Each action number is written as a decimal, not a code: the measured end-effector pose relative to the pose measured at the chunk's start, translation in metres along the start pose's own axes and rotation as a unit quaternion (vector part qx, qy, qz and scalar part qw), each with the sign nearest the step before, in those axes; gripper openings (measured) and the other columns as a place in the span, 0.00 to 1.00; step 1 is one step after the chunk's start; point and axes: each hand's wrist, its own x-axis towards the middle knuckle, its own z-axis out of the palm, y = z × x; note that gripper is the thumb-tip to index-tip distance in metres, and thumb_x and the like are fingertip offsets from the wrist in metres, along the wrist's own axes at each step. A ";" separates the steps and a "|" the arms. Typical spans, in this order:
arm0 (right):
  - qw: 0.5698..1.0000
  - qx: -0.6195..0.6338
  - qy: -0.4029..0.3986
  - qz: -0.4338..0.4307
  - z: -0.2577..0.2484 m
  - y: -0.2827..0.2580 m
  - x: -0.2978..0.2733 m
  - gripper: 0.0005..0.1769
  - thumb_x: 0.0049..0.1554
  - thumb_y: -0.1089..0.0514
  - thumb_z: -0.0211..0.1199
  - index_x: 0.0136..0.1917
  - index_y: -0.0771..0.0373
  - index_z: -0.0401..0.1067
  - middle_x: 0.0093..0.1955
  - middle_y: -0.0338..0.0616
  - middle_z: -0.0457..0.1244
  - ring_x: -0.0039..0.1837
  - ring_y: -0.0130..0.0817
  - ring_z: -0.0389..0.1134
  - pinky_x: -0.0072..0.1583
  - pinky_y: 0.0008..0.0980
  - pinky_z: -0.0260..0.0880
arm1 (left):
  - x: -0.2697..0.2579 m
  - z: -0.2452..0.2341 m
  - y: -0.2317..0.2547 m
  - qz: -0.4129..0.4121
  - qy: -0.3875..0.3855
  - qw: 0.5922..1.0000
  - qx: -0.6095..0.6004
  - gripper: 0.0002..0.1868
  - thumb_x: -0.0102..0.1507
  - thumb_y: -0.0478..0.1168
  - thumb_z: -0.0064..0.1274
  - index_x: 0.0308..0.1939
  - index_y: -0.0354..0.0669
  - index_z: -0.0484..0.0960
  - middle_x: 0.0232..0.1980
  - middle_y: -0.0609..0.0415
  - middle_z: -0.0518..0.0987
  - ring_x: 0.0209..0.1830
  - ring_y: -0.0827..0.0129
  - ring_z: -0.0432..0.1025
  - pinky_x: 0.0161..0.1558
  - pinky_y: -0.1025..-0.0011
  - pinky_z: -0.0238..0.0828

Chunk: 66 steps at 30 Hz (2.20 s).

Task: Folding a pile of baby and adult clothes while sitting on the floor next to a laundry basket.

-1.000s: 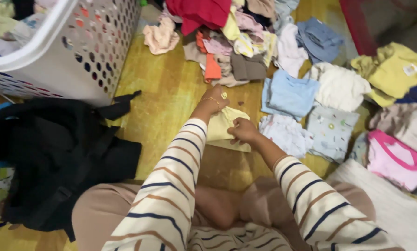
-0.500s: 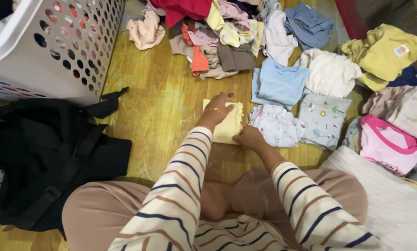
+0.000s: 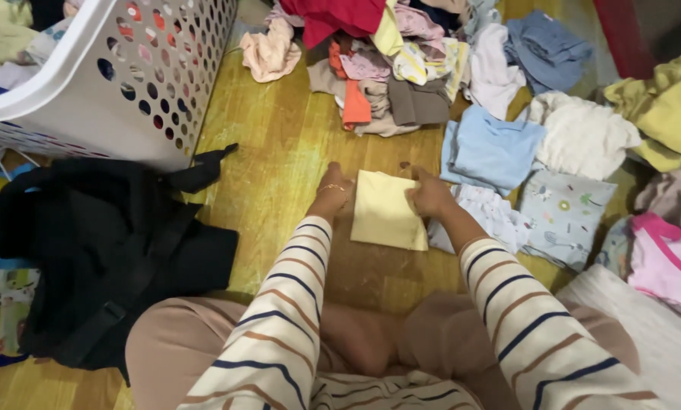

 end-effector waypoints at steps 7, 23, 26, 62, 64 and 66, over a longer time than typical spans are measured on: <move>0.994 -0.064 -0.058 0.062 0.013 0.001 0.009 0.31 0.45 0.56 0.69 0.62 0.63 0.73 0.57 0.61 0.68 0.59 0.54 0.71 0.61 0.44 0.70 | 0.017 0.007 -0.001 0.065 -0.192 0.979 0.012 0.29 0.53 0.46 0.64 0.53 0.30 0.81 0.48 0.36 0.85 0.48 0.46 0.81 0.50 0.55 0.78; 0.894 0.439 0.078 0.050 0.033 0.010 0.044 0.30 0.57 0.69 0.51 0.72 0.55 0.65 0.68 0.43 0.64 0.61 0.37 0.68 0.58 0.37 0.70 | -0.066 -0.024 0.054 0.498 -0.017 0.789 0.360 0.17 0.60 0.45 0.57 0.51 0.46 0.76 0.50 0.48 0.76 0.51 0.54 0.73 0.46 0.56 0.73; 0.838 0.524 0.070 0.136 0.035 0.016 0.024 0.35 0.56 0.68 0.46 0.76 0.51 0.58 0.73 0.32 0.57 0.62 0.30 0.66 0.54 0.32 0.71 | -0.082 -0.013 0.022 0.509 -0.135 0.752 0.397 0.23 0.55 0.47 0.58 0.52 0.44 0.77 0.53 0.45 0.75 0.54 0.52 0.72 0.51 0.56 0.70; 0.985 -0.008 0.156 0.077 -0.017 0.007 -0.017 0.20 0.55 0.46 0.67 0.49 0.65 0.73 0.53 0.57 0.66 0.57 0.55 0.68 0.59 0.47 0.69 | 0.010 0.039 -0.013 0.149 0.056 0.987 -0.025 0.26 0.66 0.57 0.53 0.47 0.34 0.78 0.52 0.37 0.81 0.56 0.46 0.75 0.58 0.58 0.70; 0.984 0.067 0.126 0.104 -0.020 0.015 0.003 0.24 0.61 0.39 0.63 0.51 0.64 0.73 0.52 0.53 0.69 0.56 0.50 0.71 0.61 0.42 0.70 | 0.026 0.018 -0.009 0.110 0.060 0.986 -0.110 0.30 0.67 0.61 0.48 0.49 0.34 0.78 0.53 0.36 0.82 0.56 0.48 0.77 0.59 0.60 0.71; 0.912 0.357 0.062 0.192 -0.025 0.012 0.019 0.34 0.64 0.29 0.57 0.59 0.64 0.71 0.56 0.63 0.65 0.56 0.51 0.67 0.57 0.49 0.66 | 0.031 -0.010 -0.003 0.115 0.079 0.970 -0.201 0.40 0.68 0.68 0.36 0.63 0.36 0.76 0.67 0.38 0.76 0.69 0.52 0.68 0.69 0.63 0.61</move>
